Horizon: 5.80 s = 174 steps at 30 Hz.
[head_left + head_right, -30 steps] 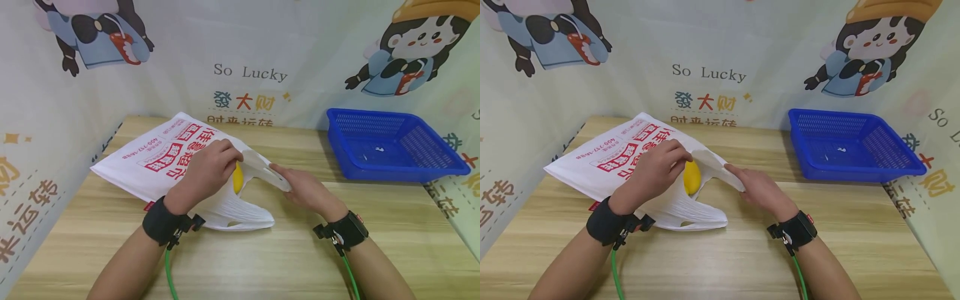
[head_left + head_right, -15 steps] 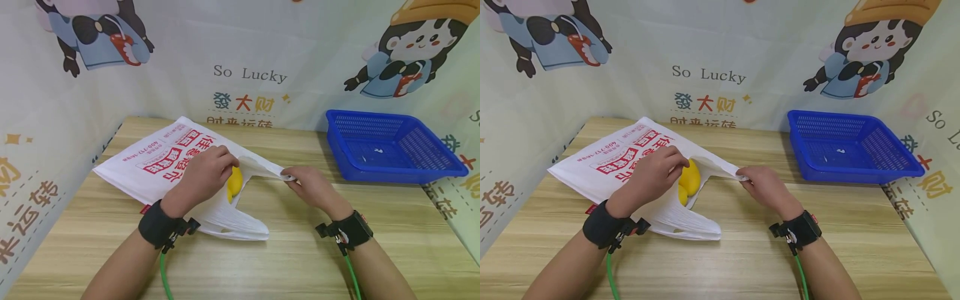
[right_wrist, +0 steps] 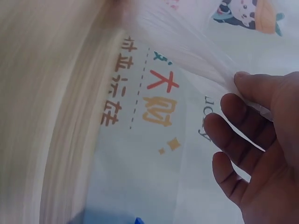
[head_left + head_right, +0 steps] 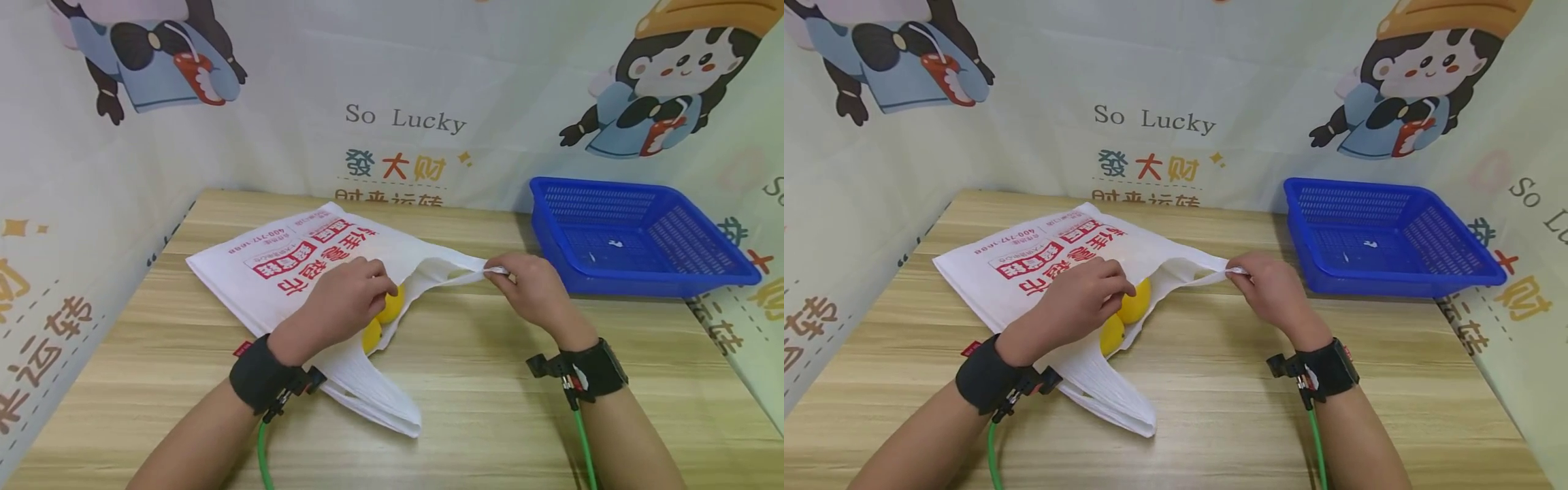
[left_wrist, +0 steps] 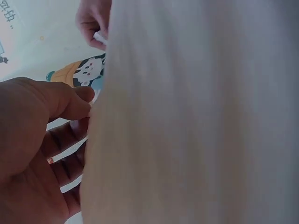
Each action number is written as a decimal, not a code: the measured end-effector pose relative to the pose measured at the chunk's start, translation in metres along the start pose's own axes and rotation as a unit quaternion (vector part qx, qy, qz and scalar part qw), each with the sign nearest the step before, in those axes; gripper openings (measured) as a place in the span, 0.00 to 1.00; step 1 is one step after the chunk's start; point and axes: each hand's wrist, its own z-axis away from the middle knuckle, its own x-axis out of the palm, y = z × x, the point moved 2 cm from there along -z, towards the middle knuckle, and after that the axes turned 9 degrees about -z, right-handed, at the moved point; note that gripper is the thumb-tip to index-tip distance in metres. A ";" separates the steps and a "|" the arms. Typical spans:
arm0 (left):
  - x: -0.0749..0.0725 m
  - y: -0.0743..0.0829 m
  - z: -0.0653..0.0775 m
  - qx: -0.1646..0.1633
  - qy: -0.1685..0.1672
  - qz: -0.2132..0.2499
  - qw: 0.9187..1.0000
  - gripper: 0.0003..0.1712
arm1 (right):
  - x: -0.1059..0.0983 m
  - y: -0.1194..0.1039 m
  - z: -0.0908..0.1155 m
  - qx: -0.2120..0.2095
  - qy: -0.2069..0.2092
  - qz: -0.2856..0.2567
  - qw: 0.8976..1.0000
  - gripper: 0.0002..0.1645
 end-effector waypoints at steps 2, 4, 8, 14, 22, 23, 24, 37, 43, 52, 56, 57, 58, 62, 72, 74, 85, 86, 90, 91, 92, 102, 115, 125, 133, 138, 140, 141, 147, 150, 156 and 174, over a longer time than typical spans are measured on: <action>0.004 0.002 0.002 0.012 -0.009 0.001 1.000 0.06 | -0.003 0.003 0.001 0.006 0.016 0.003 1.000 0.06; 0.007 0.005 0.004 0.029 -0.021 -0.001 0.999 0.06 | -0.006 0.005 0.001 0.015 0.033 0.006 0.999 0.06; 0.010 0.017 0.007 0.070 -0.064 -0.009 0.995 0.05 | -0.011 0.012 0.002 0.030 0.073 0.011 0.997 0.07; 0.014 0.045 0.014 0.129 -0.134 -0.020 0.982 0.08 | -0.016 0.018 0.000 0.054 0.110 0.017 0.992 0.09; 0.025 0.067 0.020 0.174 -0.209 -0.029 0.962 0.15 | -0.019 0.019 -0.002 0.046 0.138 0.016 0.989 0.09; 0.026 0.069 0.021 0.175 -0.213 -0.031 0.961 0.16 | -0.019 0.019 -0.002 0.047 0.138 0.017 0.989 0.09; 0.028 0.070 0.022 0.177 -0.215 -0.033 0.960 0.16 | -0.019 0.019 -0.002 0.048 0.138 0.017 0.989 0.09; 0.040 0.083 0.029 0.199 -0.213 -0.057 0.955 0.16 | -0.021 0.018 -0.002 0.051 0.137 0.013 0.989 0.09; 0.045 0.088 0.032 0.199 -0.209 -0.086 0.954 0.12 | -0.021 0.018 -0.002 0.035 0.143 -0.004 0.989 0.08; 0.051 0.094 0.032 0.198 -0.174 -0.098 0.959 0.04 | -0.024 0.010 -0.001 0.011 0.113 -0.070 0.991 0.05; 0.044 0.091 0.028 0.196 -0.136 -0.088 0.967 0.05 | -0.025 0.002 0.000 0.006 0.084 -0.077 0.993 0.06; 0.042 0.089 0.027 0.194 -0.128 -0.082 0.969 0.05 | -0.026 0.000 0.001 0.006 0.078 -0.076 0.994 0.06; 0.040 0.088 0.026 0.190 -0.123 -0.076 0.971 0.05 | -0.026 -0.002 0.002 0.005 0.074 -0.076 0.994 0.06; 0.032 0.082 0.021 0.171 -0.097 -0.050 0.979 0.06 | -0.028 -0.009 0.005 0.012 0.045 -0.074 0.996 0.05; 0.010 0.065 0.014 0.137 0.044 -0.026 0.989 0.08 | -0.030 -0.023 0.006 0.001 -0.051 -0.080 0.995 0.04; 0.007 0.062 0.013 0.135 0.063 -0.017 0.989 0.08 | -0.032 -0.026 0.007 -0.005 -0.061 -0.083 0.995 0.05; -0.007 0.051 0.008 0.102 0.126 0.041 0.986 0.09 | -0.041 -0.045 0.015 -0.024 -0.137 -0.137 0.981 0.07; -0.009 0.050 0.008 0.097 0.131 0.044 0.986 0.09 | -0.041 -0.047 0.016 -0.029 -0.145 -0.146 0.978 0.07; -0.014 0.046 0.006 0.071 0.157 0.049 0.984 0.08 | -0.045 -0.056 0.020 -0.050 -0.164 -0.171 0.970 0.07; -0.015 0.045 0.005 0.064 0.163 0.050 0.983 0.08 | -0.045 -0.058 0.021 -0.058 -0.165 -0.175 0.969 0.08; -0.016 0.045 0.005 0.056 0.169 0.050 0.983 0.08 | -0.046 -0.060 0.022 -0.063 -0.167 -0.177 0.968 0.08; -0.019 0.043 0.002 -0.002 0.186 0.053 0.981 0.11 | -0.048 -0.091 0.028 -0.159 -0.170 -0.174 0.957 0.12; -0.010 0.046 0.001 0.032 0.203 0.079 0.975 0.08 | -0.051 -0.130 0.017 -0.252 -0.130 -0.117 0.952 0.15; -0.009 0.050 0.000 0.000 0.126 0.147 0.981 0.15 | -0.044 -0.139 -0.011 -0.272 -0.130 -0.097 0.948 0.12; -0.001 0.047 0.002 0.018 0.116 0.223 0.968 0.10 | -0.038 -0.130 -0.029 -0.269 -0.109 -0.113 0.950 0.10; -0.002 0.047 0.003 0.007 0.080 0.267 0.960 0.08 | -0.036 -0.124 -0.035 -0.261 -0.099 -0.107 0.954 0.11; -0.003 0.048 0.002 0.005 0.070 0.277 0.958 0.06 | -0.035 -0.123 -0.036 -0.259 -0.095 -0.105 0.955 0.11; -0.003 0.048 0.002 0.007 0.068 0.280 0.958 0.06 | -0.034 -0.122 -0.037 -0.260 -0.091 -0.104 0.956 0.11; -0.007 0.050 0.001 0.010 0.071 0.265 0.962 0.08 | -0.033 -0.120 -0.037 -0.253 -0.076 -0.104 0.959 0.10; -0.008 0.051 0.001 0.005 0.081 0.251 0.965 0.11 | -0.033 -0.120 -0.038 -0.250 -0.078 -0.106 0.959 0.10; -0.008 0.051 0.002 0.000 0.113 0.234 0.966 0.14 | -0.034 -0.122 -0.036 -0.234 -0.071 -0.110 0.963 0.14; -0.022 0.046 0.006 -0.082 0.184 0.203 0.958 0.13 | -0.020 -0.109 -0.001 -0.268 0.021 -0.113 0.957 0.27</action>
